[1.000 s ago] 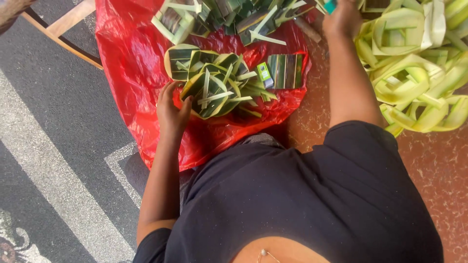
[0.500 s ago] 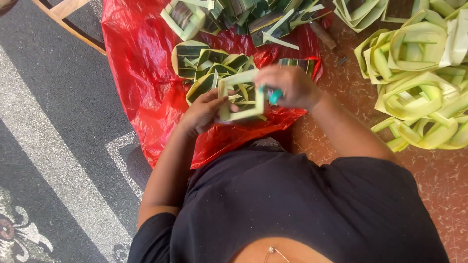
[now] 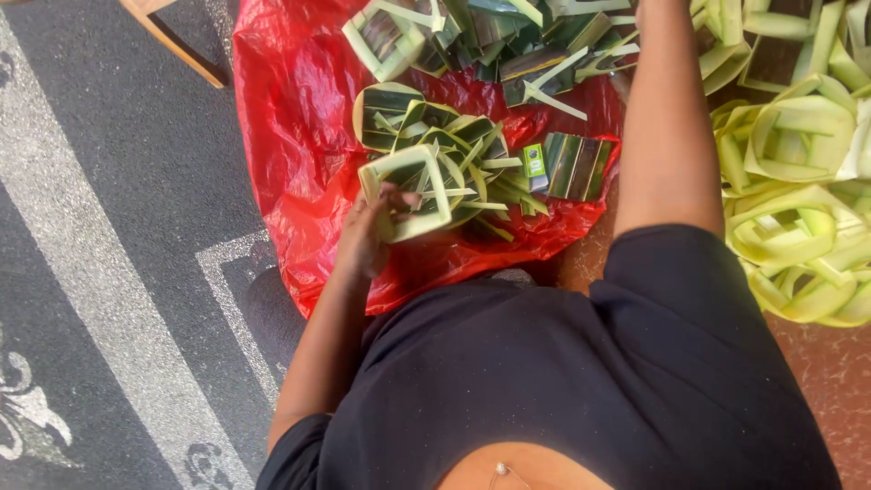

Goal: Making square-shaped containers or baskets by stapling folded palm leaves.

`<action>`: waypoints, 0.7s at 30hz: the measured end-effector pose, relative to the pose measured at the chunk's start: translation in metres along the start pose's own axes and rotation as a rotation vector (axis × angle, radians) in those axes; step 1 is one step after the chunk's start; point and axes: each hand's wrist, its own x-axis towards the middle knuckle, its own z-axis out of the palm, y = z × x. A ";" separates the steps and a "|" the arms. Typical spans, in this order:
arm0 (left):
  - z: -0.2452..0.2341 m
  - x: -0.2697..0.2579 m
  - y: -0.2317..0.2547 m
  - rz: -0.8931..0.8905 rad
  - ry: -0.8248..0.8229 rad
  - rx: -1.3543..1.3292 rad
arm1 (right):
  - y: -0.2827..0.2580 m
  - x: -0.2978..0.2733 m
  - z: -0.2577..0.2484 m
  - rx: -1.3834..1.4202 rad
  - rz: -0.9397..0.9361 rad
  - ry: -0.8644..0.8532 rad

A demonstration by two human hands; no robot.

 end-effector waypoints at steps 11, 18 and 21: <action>0.012 0.060 -0.005 0.389 -0.034 0.024 | -0.177 -0.154 0.022 0.407 -0.210 -0.505; 0.033 0.015 0.002 0.581 -0.104 -0.046 | -0.194 -0.201 0.068 0.238 -0.302 -0.475; 0.041 0.001 0.007 0.601 -0.038 -0.045 | -0.206 -0.210 0.070 0.062 -0.411 -0.352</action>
